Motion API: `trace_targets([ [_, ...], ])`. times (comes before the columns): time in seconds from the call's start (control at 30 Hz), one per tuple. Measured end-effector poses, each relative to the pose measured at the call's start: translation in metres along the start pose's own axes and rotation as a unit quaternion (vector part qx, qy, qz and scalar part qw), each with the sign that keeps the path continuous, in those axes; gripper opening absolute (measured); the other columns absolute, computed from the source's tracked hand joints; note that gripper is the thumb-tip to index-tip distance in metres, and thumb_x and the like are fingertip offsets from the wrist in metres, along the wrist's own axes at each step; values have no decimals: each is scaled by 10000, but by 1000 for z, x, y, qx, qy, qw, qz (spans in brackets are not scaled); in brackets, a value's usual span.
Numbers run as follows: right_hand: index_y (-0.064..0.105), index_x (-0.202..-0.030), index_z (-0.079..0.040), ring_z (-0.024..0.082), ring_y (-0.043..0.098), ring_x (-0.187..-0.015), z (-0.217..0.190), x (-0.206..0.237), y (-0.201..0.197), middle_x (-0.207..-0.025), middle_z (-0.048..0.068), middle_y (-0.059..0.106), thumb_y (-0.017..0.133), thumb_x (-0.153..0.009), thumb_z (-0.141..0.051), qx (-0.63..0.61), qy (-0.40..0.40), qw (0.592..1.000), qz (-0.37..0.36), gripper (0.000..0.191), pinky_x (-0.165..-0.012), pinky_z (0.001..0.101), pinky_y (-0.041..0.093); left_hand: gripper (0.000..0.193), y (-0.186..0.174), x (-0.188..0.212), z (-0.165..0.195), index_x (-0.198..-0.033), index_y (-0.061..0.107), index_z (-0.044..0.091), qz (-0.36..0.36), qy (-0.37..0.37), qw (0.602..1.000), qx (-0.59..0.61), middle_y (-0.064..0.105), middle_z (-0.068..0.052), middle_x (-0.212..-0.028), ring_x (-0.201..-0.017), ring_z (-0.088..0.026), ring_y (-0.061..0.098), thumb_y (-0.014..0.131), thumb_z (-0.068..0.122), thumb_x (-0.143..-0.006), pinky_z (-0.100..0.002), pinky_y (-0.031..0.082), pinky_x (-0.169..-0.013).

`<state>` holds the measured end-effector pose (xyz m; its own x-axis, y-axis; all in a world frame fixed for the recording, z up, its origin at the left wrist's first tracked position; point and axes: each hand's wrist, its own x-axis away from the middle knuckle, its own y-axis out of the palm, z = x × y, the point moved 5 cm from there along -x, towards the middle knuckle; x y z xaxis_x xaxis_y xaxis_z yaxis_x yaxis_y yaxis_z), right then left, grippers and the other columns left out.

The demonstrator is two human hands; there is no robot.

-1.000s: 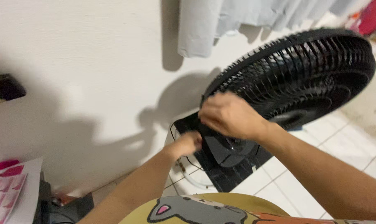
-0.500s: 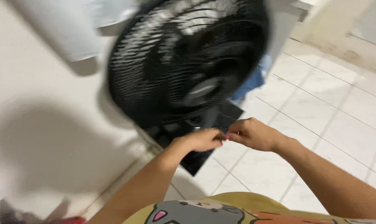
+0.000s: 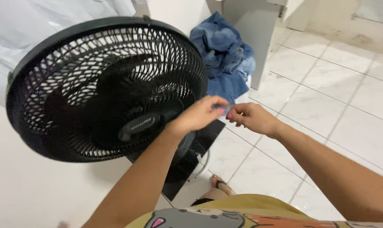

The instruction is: The person services a black table fan by hand. They unclip and remove the front grille, set it on a bed, loosen the blade cap and remove the fan blades, then reattach the blades and secure the front grille back onto the fan housing.

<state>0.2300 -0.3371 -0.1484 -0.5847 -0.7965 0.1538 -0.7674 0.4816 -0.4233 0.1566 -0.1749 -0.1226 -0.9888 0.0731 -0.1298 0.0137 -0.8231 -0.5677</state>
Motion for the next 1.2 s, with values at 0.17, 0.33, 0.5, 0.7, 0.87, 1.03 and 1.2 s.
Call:
trace_targets([
  [0.17,744,-991,-41,135,646,-789,11,-80,-7,-858,96,733,677,-959,-262,28,-1,999,-20,233,-690,331,512,368,-2,-7,-44,-1254,608,49,19,0,999,-43,677,-166,-1205,-1085,-288,674,683,196,-925,-385,538,-905],
  [0.33,715,-1118,-60,155,692,-823,6,-138,-14,-956,46,758,681,-919,-186,8,-43,999,17,238,-740,339,567,447,10,-17,-69,-1259,536,21,-4,-141,985,-101,663,-205,-1211,-1138,-337,659,682,255,-908,-413,524,-977],
  [0.5,582,-1339,-91,210,698,-899,-23,-187,-5,-1160,89,704,709,-879,-152,37,-193,980,-21,481,-805,360,560,364,1,-18,-65,-1171,650,48,-102,-196,963,-158,654,-168,-1220,-1170,-321,622,647,272,-885,-422,489,-988],
  [0.7,585,-1318,-52,226,712,-1033,-39,-236,6,-1223,123,713,697,-902,-130,-16,-250,959,-134,438,-889,358,572,372,-25,-39,-51,-1226,663,90,-42,-273,949,-154,644,-138,-1250,-1157,-310,629,617,287,-915,-408,494,-985],
  [0.87,625,-1158,-10,244,748,-1014,-46,-256,9,-1112,137,747,749,-852,-143,1,-311,935,-168,357,-890,353,597,389,-43,-43,-54,-1244,650,88,15,-329,933,-148,651,-136,-1270,-1175,-298,629,627,306,-923,-408,500,-985],
  [1.03,644,-1070,-10,266,749,-941,-56,-268,23,-990,141,767,780,-752,-136,45,-365,915,-165,369,-888,356,579,401,-47,-35,-65,-1264,647,99,24,-376,915,-146,659,-113,-1290,-1179,-280,635,621,327,-935,-405,504,-979],
  [1.2,627,-1028,-19,293,742,-923,-63,-275,31,-962,152,746,775,-747,-140,40,-389,907,-157,339,-849,372,580,404,-52,-34,-62,-1278,640,108,40,-420,896,-136,668,-93,-1293,-1159,-266,655,599,335,-946,-395,516,-959],
])
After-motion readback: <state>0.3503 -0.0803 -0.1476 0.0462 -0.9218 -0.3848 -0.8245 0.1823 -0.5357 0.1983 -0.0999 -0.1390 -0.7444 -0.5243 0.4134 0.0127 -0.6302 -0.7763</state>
